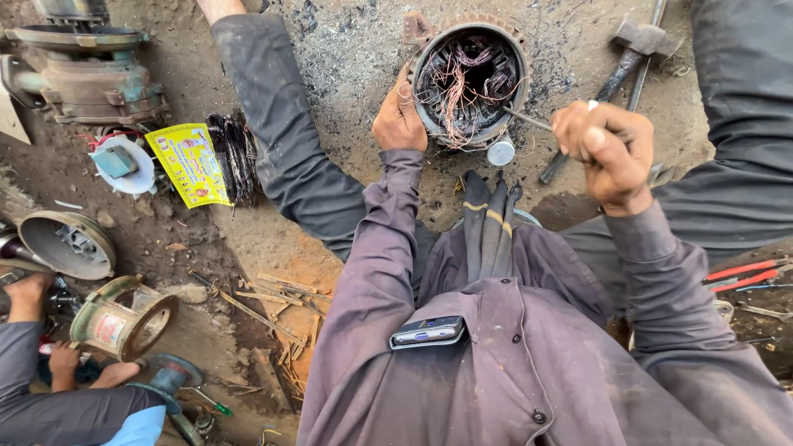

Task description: The person sits on the ground and uses a screwdriver to pry and pull copper wires from the stator of an electric motor. The person repeatedly inserts the screwdriver into the stator slots and pulls out tangled copper wire, working on the same motor throughout the clip.

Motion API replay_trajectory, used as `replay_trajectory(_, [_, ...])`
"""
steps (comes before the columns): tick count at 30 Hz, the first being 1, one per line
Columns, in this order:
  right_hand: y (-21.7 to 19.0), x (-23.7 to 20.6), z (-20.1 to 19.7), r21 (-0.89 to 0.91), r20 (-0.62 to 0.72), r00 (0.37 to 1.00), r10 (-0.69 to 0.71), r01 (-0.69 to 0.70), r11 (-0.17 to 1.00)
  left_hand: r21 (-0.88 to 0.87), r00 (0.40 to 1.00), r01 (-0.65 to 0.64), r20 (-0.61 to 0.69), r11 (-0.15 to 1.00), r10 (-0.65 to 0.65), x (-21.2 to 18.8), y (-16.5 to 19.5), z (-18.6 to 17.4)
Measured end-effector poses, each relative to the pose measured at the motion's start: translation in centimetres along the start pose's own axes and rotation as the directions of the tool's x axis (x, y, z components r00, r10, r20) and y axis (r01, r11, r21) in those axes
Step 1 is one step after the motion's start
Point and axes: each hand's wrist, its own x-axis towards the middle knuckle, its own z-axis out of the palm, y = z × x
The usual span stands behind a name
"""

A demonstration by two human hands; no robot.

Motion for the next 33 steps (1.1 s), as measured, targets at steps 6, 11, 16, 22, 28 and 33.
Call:
replay_trajectory(6, [-6.9, 1.4, -0.3, -0.871, 0.214, 0.941, 0.263, 0.062, 0.487, 0.080, 0.982, 0.172, 0.066, 0.982, -0.177, 0.2, 0.1, -0.1])
replay_trajectory(11, [-4.4, 2.7, 1.8, -0.920, 0.053, 0.766, 0.640, 0.287, -0.268, 0.032, 0.998, 0.054, 0.030, 0.998, -0.055, 0.2, 0.4, -0.1])
replay_trajectory(16, [-2.5, 0.2, 2.2, -0.825, 0.271, 0.895, 0.355, 0.406, -0.394, 0.020, 0.998, 0.057, 0.027, 0.998, -0.057, 0.3, 0.2, 0.0])
replay_trajectory(22, [-0.6, -4.0, 4.2, -0.783, 0.183, 0.965, 0.190, 0.260, -0.565, 0.044, 0.994, 0.092, 0.060, 0.995, -0.094, 0.1, 0.3, 0.1])
replay_trajectory(28, [-3.2, -0.1, -0.6, -0.628, 0.457, 0.846, 0.275, 0.526, -0.573, 0.058, 0.997, 0.051, 0.058, 0.997, -0.054, 0.3, 0.3, 0.1])
replay_trajectory(33, [-2.9, 0.8, -2.3, -0.498, 0.545, 0.774, 0.322, 0.608, -0.618, 0.071, 0.997, 0.043, 0.054, 0.997, -0.046, 0.3, 0.0, 0.2])
